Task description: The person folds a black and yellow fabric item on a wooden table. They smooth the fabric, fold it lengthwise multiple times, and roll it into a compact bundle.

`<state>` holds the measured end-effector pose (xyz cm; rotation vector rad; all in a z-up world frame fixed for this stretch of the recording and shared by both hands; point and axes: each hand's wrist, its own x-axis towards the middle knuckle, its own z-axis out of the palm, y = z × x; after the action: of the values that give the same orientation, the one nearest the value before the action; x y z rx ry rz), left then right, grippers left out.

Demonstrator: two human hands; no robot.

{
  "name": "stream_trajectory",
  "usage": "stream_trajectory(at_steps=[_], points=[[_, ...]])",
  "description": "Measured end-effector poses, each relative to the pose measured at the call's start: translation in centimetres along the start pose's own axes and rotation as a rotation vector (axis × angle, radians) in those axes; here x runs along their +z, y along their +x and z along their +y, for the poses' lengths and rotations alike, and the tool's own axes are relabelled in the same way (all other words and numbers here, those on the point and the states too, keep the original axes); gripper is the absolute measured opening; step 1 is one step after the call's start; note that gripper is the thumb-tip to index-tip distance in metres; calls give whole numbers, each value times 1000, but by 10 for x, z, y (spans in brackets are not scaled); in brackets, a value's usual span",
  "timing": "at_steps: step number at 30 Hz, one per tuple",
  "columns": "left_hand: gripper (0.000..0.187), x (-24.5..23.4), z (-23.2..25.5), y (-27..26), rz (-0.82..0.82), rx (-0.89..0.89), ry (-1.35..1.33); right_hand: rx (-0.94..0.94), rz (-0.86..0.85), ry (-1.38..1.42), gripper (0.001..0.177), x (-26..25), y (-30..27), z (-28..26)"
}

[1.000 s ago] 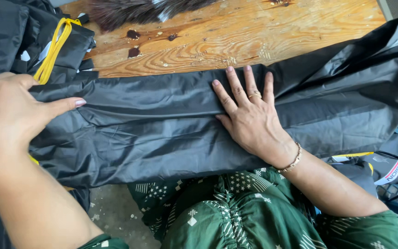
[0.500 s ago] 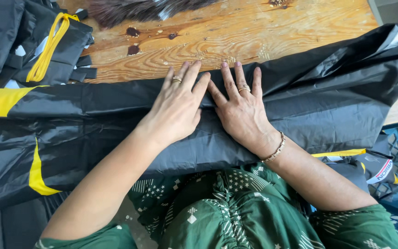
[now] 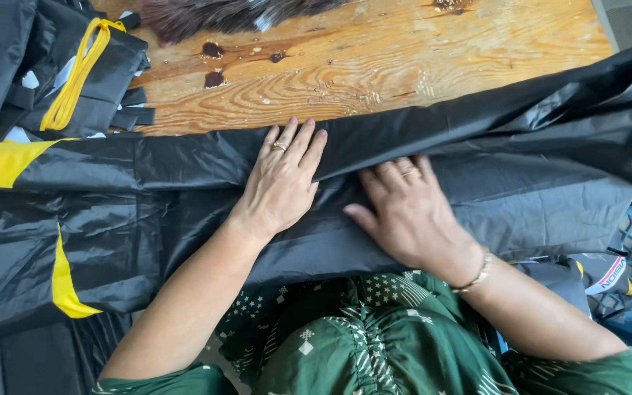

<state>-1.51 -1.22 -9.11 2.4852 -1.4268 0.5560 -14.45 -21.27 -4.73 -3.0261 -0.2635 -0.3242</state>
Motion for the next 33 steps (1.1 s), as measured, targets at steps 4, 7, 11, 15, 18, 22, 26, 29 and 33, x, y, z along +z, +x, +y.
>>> stream_trajectory(at_steps=[4, 7, 11, 15, 18, 22, 26, 29, 33], points=[[67, 10, -4, -5, 26, 34, 16, 196, -142, -26, 59, -5, -11, 55], [69, 7, -2, -6, 55, 48, 25, 286, -135, -5, 53, -9, -24, 81], [73, -3, 2, -2, -2, 24, 36, 228, 30, -193, 43, -5, -25, 67], [78, -5, 2, -2, 20, 11, 11, 42, 94, -123, 44, -11, -15, 27], [78, -5, 1, -2, 17, 14, -5, 153, 128, -263, 34, 3, -18, 60], [66, -20, 4, 3, 66, 17, -49, 273, 78, -385, 31, -25, -34, 73], [69, -28, 4, 9, 106, 83, -29, 47, 383, -273, 16, -68, -21, 35], [66, -29, 4, 8, 123, 89, -18, -57, 341, -215, 47, -70, 4, 30], [47, -36, 6, 9, 183, 93, 32, -39, 242, -264, 72, -26, 8, 62]])
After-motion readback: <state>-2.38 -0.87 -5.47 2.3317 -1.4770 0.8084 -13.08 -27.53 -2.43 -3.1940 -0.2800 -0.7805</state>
